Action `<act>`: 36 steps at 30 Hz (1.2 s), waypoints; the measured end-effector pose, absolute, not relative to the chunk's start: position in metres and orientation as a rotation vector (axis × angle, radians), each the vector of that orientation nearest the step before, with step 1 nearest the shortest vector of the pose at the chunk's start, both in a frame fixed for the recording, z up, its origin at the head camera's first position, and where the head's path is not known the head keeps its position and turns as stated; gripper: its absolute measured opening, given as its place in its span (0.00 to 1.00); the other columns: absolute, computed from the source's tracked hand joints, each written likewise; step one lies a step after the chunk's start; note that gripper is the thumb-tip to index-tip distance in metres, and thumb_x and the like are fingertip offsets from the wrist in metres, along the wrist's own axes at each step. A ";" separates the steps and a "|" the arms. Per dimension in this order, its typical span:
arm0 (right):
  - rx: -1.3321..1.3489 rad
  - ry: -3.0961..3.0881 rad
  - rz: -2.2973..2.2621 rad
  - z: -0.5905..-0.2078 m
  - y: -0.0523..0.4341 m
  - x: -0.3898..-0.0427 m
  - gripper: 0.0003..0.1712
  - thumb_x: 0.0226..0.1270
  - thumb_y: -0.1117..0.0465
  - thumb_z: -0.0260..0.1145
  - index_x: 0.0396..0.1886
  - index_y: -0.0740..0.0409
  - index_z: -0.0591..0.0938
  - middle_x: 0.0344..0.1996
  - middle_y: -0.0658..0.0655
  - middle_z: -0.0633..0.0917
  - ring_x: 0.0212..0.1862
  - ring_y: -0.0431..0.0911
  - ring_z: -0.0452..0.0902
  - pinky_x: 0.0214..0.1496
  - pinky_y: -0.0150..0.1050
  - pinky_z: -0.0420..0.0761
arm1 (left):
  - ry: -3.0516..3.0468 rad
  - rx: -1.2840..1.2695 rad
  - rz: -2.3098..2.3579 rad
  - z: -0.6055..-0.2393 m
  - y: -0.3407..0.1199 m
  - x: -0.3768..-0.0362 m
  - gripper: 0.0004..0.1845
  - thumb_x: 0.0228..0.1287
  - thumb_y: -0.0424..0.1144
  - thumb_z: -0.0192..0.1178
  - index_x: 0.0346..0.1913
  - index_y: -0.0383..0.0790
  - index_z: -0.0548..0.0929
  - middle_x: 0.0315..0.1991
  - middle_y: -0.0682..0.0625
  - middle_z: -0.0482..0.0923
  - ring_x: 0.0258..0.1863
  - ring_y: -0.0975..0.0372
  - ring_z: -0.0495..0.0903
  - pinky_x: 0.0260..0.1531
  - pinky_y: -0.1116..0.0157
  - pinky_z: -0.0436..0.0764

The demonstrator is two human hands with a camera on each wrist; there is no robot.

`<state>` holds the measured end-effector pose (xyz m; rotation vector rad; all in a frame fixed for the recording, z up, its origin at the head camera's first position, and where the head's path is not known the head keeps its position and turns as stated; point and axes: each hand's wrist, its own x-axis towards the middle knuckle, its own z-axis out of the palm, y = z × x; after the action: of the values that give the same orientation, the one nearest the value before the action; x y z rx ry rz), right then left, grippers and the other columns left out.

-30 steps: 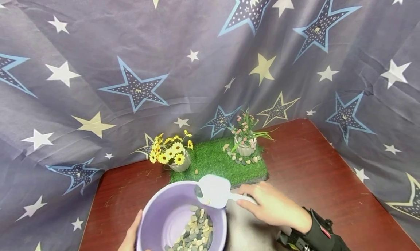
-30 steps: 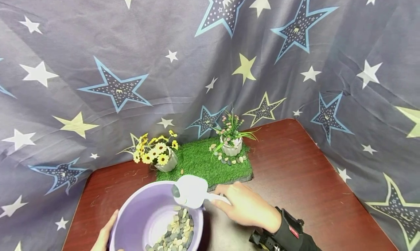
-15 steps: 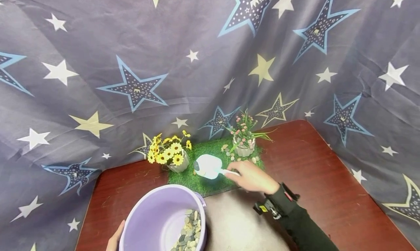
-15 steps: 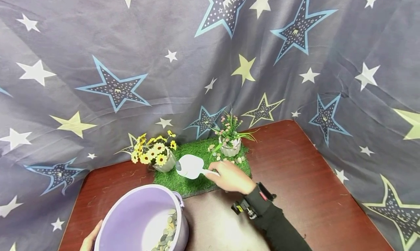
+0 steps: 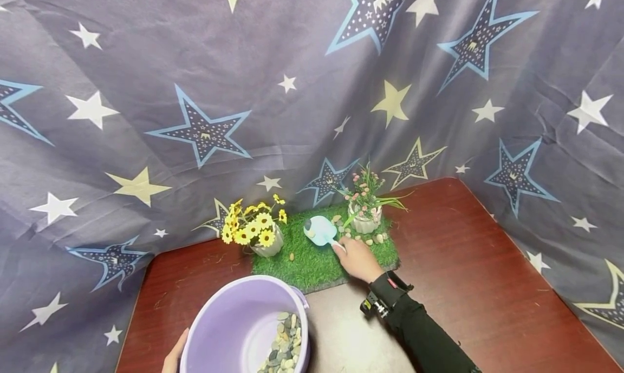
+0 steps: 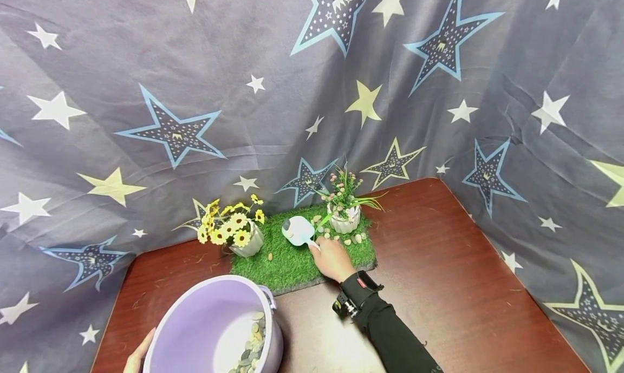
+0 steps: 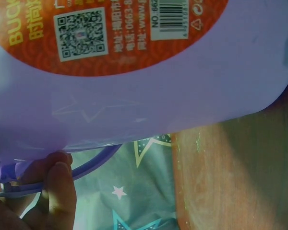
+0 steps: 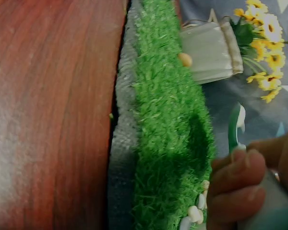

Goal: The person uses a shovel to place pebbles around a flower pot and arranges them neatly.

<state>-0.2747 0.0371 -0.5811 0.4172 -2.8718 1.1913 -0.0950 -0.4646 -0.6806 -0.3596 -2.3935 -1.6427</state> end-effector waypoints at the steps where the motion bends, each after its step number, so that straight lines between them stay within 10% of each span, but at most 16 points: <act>1: 0.386 -2.868 1.183 -0.582 0.035 -0.276 0.14 0.80 0.56 0.58 0.46 0.62 0.84 0.29 0.59 0.83 0.30 0.51 0.78 0.38 0.47 0.77 | -2.387 -0.353 -1.658 -0.684 -0.468 -0.096 0.54 0.40 0.21 0.65 0.79 0.50 0.68 0.60 0.72 0.79 0.49 0.79 0.79 0.45 0.81 0.77; 5: 0.282 -2.864 1.180 -0.584 0.030 -0.282 0.16 0.80 0.56 0.57 0.48 0.65 0.83 0.29 0.62 0.83 0.29 0.53 0.76 0.34 0.46 0.75 | -2.475 -0.224 -1.578 -0.711 -0.487 -0.099 0.63 0.31 0.21 0.66 0.78 0.65 0.65 0.59 0.77 0.76 0.50 0.82 0.78 0.47 0.83 0.75; 15: 0.154 -2.876 1.437 -0.581 0.028 -0.299 0.19 0.81 0.54 0.55 0.29 0.58 0.80 0.13 0.50 0.70 0.16 0.43 0.66 0.28 0.37 0.66 | -2.562 -0.166 -1.445 -0.717 -0.492 -0.099 0.72 0.20 0.19 0.74 0.80 0.66 0.64 0.61 0.86 0.68 0.50 0.85 0.74 0.44 0.85 0.73; 25: 0.000 -2.826 1.884 -0.579 0.024 -0.314 0.26 0.82 0.52 0.54 0.33 0.70 0.82 0.11 0.52 0.76 0.10 0.40 0.66 0.14 0.33 0.67 | -2.572 -0.063 -1.529 -0.721 -0.494 -0.100 0.66 0.34 0.19 0.75 0.79 0.67 0.64 0.61 0.89 0.68 0.51 0.89 0.72 0.44 0.86 0.72; 30: -0.115 -2.761 2.066 -0.580 0.023 -0.316 0.22 0.82 0.52 0.54 0.40 0.68 0.81 0.19 0.54 0.79 0.11 0.39 0.66 0.13 0.31 0.67 | -2.547 -0.039 -1.536 -0.725 -0.492 -0.098 0.61 0.39 0.18 0.75 0.80 0.54 0.65 0.60 0.87 0.71 0.49 0.86 0.75 0.43 0.84 0.75; 36: -0.091 -2.634 2.262 -0.578 0.022 -0.316 0.22 0.84 0.53 0.53 0.49 0.70 0.81 0.20 0.50 0.75 0.13 0.37 0.65 0.15 0.31 0.67 | -2.517 -0.205 -1.302 -0.726 -0.493 -0.099 0.64 0.21 0.21 0.74 0.78 0.38 0.67 0.64 0.85 0.69 0.50 0.85 0.75 0.46 0.85 0.73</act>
<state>-0.3158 0.0224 -0.5777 -0.0912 -2.6344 2.2619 -0.0991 -0.4934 -0.7256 -0.2048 -2.5172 -1.3018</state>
